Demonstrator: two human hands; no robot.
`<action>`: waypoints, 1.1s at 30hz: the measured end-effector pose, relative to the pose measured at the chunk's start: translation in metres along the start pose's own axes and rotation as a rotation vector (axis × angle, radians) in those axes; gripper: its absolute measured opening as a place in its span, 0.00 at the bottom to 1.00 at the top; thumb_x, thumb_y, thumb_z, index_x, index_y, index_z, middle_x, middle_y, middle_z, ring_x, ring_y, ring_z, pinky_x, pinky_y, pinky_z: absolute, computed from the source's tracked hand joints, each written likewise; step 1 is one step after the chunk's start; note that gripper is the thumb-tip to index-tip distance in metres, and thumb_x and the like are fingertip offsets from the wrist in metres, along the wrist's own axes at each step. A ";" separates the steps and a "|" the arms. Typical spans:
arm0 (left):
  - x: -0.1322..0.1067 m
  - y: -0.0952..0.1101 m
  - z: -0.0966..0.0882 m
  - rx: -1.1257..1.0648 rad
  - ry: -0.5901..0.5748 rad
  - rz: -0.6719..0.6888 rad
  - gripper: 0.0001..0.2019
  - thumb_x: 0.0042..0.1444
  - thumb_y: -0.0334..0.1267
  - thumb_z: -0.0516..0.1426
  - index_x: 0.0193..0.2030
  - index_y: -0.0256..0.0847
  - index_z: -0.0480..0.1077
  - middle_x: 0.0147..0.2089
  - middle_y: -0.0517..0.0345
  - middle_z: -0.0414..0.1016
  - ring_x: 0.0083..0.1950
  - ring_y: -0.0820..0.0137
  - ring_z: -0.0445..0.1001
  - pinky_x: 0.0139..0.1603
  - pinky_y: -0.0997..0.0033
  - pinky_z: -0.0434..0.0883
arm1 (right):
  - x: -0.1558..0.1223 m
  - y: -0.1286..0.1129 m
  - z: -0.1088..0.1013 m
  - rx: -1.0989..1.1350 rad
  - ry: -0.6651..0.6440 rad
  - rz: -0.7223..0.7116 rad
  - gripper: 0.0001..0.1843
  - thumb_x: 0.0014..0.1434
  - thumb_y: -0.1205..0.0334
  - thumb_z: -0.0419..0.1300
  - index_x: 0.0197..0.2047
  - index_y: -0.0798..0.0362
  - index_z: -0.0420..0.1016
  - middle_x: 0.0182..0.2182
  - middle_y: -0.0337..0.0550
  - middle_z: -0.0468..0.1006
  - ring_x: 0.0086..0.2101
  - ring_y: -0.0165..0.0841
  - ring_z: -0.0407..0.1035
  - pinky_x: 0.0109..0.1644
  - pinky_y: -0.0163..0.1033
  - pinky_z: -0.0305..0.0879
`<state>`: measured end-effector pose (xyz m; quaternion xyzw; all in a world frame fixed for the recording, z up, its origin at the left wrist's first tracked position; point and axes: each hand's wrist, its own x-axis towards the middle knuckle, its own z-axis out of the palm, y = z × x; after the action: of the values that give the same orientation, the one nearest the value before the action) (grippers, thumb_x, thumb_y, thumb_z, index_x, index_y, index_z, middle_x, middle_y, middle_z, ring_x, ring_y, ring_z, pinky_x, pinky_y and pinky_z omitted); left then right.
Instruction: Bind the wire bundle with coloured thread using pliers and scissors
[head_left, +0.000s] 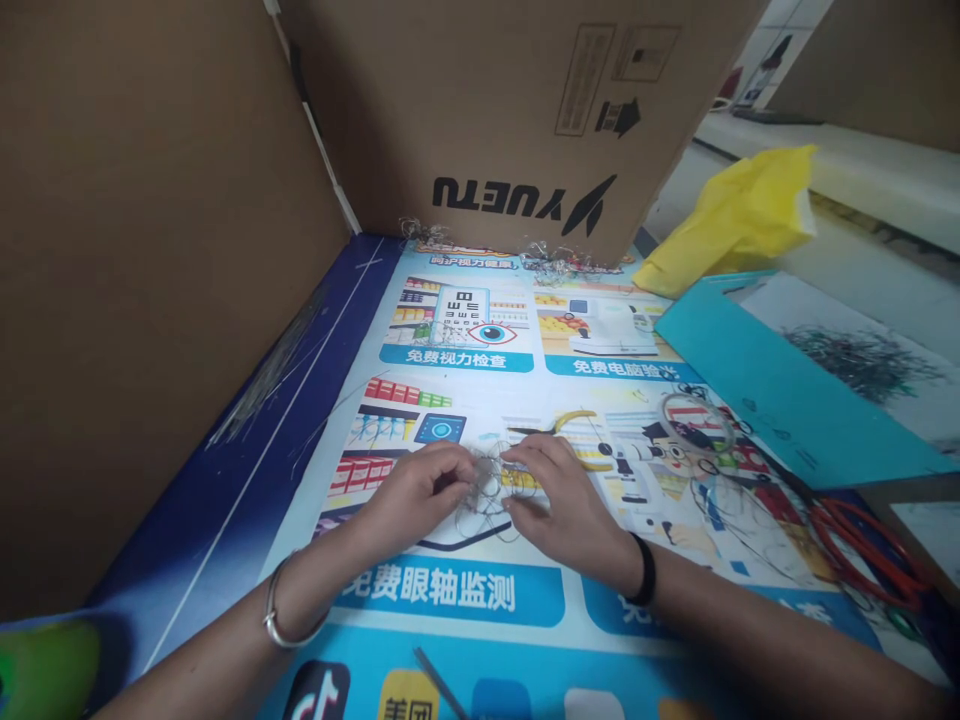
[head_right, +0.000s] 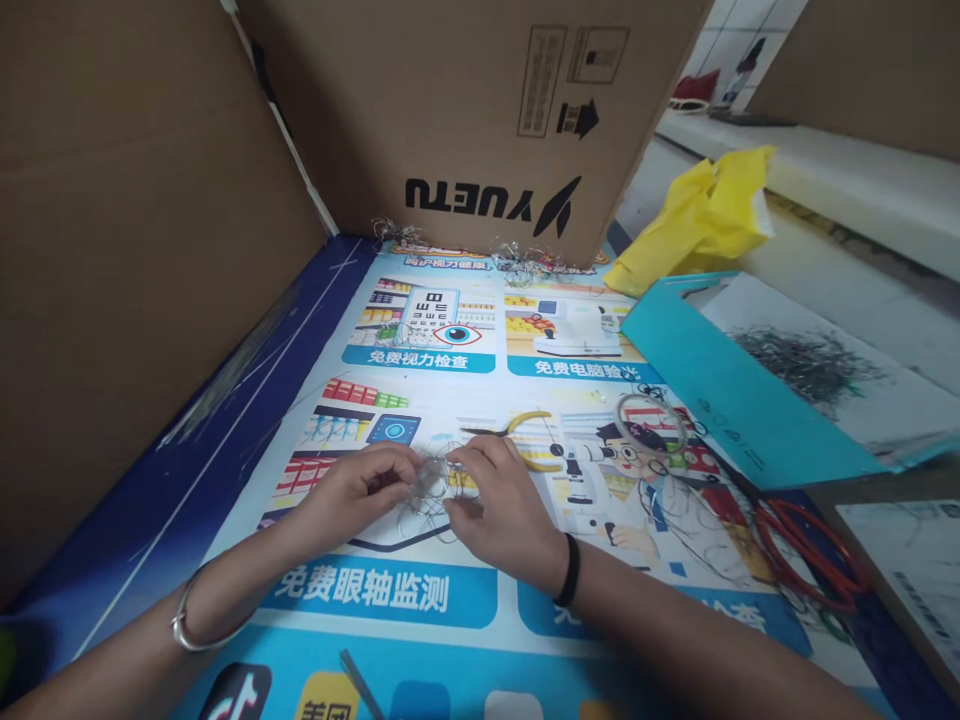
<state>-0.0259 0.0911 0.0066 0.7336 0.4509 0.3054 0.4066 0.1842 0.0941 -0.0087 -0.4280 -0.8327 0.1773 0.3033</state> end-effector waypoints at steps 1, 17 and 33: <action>0.000 0.001 0.000 0.009 0.002 0.002 0.07 0.53 0.25 0.54 0.30 0.40 0.69 0.41 0.57 0.74 0.42 0.70 0.71 0.42 0.70 0.67 | 0.000 0.000 0.000 0.000 0.001 -0.001 0.21 0.48 0.68 0.60 0.47 0.53 0.67 0.44 0.49 0.67 0.47 0.42 0.62 0.51 0.51 0.63; 0.001 -0.004 -0.006 0.054 0.006 0.018 0.08 0.52 0.25 0.54 0.32 0.42 0.70 0.42 0.57 0.74 0.43 0.68 0.72 0.43 0.67 0.68 | -0.005 0.001 -0.002 -0.039 0.025 0.018 0.22 0.49 0.68 0.59 0.49 0.51 0.65 0.46 0.49 0.68 0.49 0.44 0.61 0.53 0.54 0.62; 0.002 -0.006 -0.010 0.159 -0.028 0.049 0.09 0.51 0.24 0.52 0.32 0.42 0.68 0.43 0.58 0.74 0.42 0.68 0.72 0.42 0.67 0.67 | -0.005 0.003 -0.001 -0.069 0.012 0.036 0.22 0.49 0.67 0.59 0.49 0.52 0.64 0.45 0.50 0.68 0.49 0.44 0.61 0.53 0.55 0.62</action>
<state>-0.0360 0.0974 0.0065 0.7785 0.4497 0.2685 0.3458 0.1891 0.0916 -0.0110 -0.4542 -0.8286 0.1512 0.2902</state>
